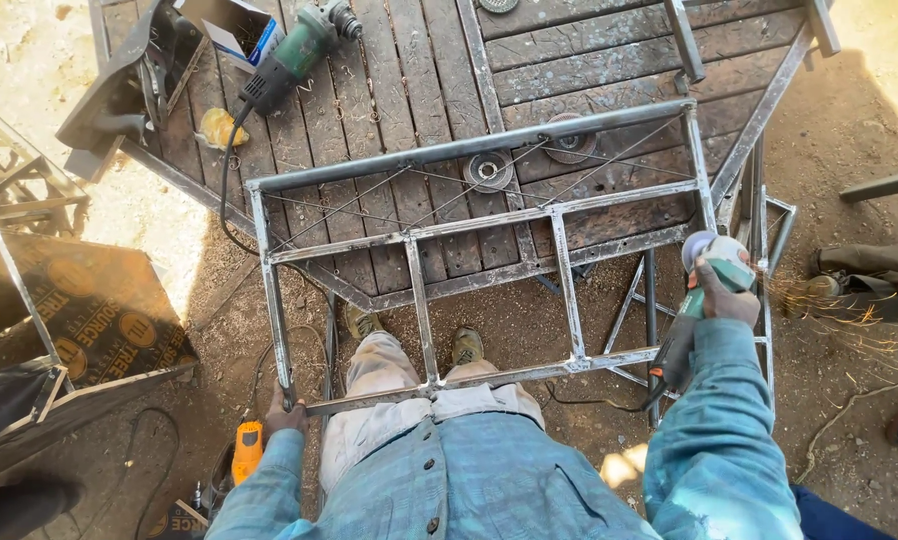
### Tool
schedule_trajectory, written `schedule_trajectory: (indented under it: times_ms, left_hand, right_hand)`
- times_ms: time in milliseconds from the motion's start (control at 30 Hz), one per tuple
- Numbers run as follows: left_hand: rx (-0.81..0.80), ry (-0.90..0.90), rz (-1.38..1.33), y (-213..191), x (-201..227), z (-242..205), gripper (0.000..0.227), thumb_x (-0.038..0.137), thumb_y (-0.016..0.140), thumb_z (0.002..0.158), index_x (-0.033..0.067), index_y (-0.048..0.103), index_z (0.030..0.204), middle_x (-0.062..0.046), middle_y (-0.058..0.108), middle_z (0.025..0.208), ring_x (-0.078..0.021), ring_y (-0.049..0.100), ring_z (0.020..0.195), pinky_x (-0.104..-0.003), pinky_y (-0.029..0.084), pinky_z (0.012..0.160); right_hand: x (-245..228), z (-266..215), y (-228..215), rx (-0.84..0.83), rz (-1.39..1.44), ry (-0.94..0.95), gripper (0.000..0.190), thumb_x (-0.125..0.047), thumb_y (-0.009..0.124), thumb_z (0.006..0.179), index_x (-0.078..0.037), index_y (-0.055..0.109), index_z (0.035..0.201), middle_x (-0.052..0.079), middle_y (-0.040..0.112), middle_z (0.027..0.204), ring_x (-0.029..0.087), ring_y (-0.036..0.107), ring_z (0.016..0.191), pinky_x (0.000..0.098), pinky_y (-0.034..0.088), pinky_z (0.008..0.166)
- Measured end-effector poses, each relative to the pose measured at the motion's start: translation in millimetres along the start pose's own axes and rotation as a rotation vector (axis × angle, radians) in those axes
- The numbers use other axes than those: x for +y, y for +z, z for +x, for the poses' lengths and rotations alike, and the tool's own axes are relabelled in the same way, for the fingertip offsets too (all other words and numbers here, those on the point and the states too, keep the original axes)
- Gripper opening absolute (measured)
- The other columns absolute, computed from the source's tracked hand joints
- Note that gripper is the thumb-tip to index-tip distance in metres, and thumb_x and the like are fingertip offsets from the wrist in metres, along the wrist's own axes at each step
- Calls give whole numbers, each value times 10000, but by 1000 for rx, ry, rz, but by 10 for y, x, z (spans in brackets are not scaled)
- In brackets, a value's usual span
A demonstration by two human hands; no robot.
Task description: Using a handheld angle grinder to smooth out weld joints on a rectangular metal frame.
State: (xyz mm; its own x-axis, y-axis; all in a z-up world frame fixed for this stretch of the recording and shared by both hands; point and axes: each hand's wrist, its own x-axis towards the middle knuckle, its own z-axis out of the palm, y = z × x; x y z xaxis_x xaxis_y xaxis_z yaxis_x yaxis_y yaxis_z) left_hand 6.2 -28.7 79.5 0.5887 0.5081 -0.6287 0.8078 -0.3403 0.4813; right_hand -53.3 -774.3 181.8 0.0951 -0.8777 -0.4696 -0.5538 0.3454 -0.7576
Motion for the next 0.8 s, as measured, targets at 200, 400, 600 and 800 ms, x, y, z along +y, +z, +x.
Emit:
schedule_trajectory:
  times_ms: [200, 400, 600, 800]
  left_hand:
    - [-23, 19, 51, 3, -97, 124, 773, 42, 646, 957, 318, 346, 1614, -67, 642, 1386, -275, 647, 1195, -383, 471, 1107]
    - [22, 11, -32, 59, -118, 128, 788, -30, 664, 919, 300, 404, 1585, -56, 650, 1378, -243, 644, 1182, -358, 466, 1119]
    - [34, 34, 66, 46, -141, 149, 770, 49, 671, 915, 314, 414, 1591, -79, 661, 1359, -277, 665, 1121, -351, 501, 1052]
    - [9, 19, 54, 9, -59, 82, 750, 36, 645, 950, 305, 386, 1601, -73, 653, 1370, -271, 651, 1182, -371, 475, 1096]
  right_hand:
    - [-540, -137, 242, -136, 5, 31, 559, -418, 936, 730, -125, 710, 1150, 14, 748, 1161, 220, 713, 1090, 324, 621, 980]
    - [-630, 217, 409, -112, -187, -41, 855, -611, 964, 647, -83, 643, 1238, 80, 707, 1230, 276, 687, 1109, 380, 584, 1000]
    - [-532, -23, 252, -91, -87, 32, 720, -501, 961, 689, -109, 676, 1222, 57, 730, 1224, 249, 700, 1133, 347, 588, 1026]
    - [27, 137, -62, -86, 84, -112, 801, -487, 973, 643, -200, 666, 1325, 26, 758, 1193, 120, 761, 987, 227, 657, 910]
